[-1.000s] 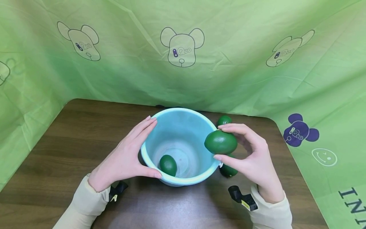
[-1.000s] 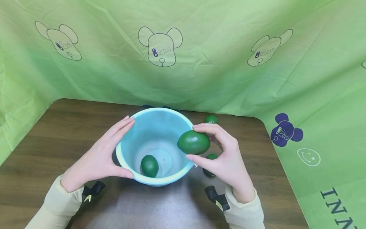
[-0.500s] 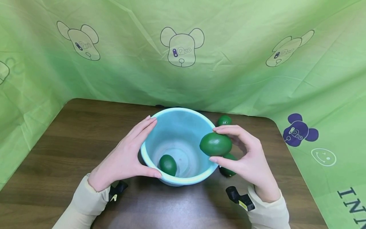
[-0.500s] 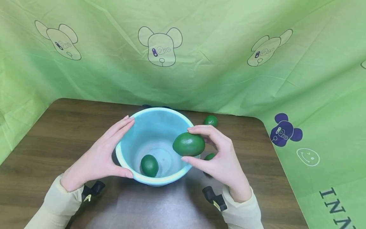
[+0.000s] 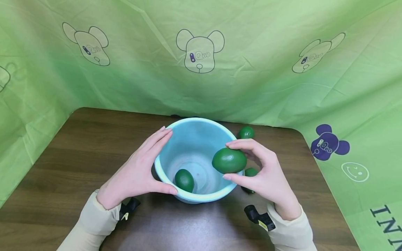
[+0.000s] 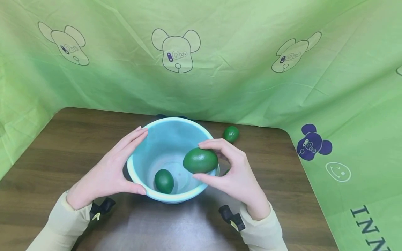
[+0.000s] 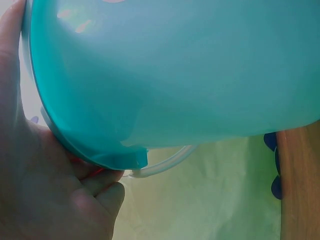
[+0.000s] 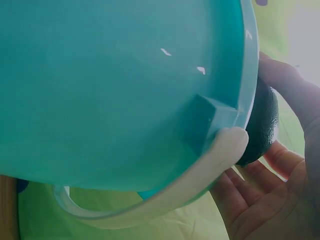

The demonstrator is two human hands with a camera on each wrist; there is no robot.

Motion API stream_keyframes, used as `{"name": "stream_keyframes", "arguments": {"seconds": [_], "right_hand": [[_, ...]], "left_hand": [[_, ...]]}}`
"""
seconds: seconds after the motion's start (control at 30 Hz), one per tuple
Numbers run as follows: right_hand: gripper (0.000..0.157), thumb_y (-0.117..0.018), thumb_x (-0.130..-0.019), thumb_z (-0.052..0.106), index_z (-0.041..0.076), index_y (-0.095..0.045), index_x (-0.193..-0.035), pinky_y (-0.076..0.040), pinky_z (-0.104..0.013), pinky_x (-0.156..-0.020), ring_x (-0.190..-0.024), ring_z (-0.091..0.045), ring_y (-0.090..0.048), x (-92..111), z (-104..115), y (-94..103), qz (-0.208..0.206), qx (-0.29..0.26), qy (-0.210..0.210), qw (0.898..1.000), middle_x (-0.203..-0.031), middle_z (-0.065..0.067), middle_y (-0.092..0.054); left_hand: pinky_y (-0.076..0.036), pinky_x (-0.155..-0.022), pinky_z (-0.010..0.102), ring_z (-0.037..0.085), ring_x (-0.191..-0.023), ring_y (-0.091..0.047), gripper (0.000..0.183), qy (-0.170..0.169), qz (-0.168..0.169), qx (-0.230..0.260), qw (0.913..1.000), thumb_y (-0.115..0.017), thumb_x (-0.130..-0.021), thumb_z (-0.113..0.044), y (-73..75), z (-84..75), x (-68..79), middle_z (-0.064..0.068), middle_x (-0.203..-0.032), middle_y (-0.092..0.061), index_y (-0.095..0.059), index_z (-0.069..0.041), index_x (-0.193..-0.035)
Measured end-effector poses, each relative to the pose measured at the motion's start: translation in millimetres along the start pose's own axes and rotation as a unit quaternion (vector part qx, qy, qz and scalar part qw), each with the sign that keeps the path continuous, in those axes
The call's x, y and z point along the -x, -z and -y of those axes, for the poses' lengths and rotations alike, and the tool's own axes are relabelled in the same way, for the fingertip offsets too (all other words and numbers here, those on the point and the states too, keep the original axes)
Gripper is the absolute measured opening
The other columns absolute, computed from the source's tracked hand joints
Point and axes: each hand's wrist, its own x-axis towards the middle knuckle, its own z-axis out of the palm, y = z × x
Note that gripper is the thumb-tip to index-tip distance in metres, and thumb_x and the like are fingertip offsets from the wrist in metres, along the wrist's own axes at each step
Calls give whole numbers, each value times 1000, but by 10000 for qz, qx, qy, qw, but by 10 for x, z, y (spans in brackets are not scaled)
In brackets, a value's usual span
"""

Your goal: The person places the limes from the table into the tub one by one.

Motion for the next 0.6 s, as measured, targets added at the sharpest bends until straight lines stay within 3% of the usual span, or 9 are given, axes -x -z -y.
{"name": "stream_keyframes", "arguments": {"seconds": [0.6], "right_hand": [[61, -83, -56, -14, -5, -60, -112, -49, -28, -76, -94, -25, -58, -13, -55, -82, 160, -50, 122, 9998, -109, -21, -58]], "left_hand": [[-29, -104, 43, 13, -139, -10, 124, -23, -16, -8, 10000, -73, -53, -74, -3, 4, 5, -7, -154, -12, -19, -18, -151]]}}
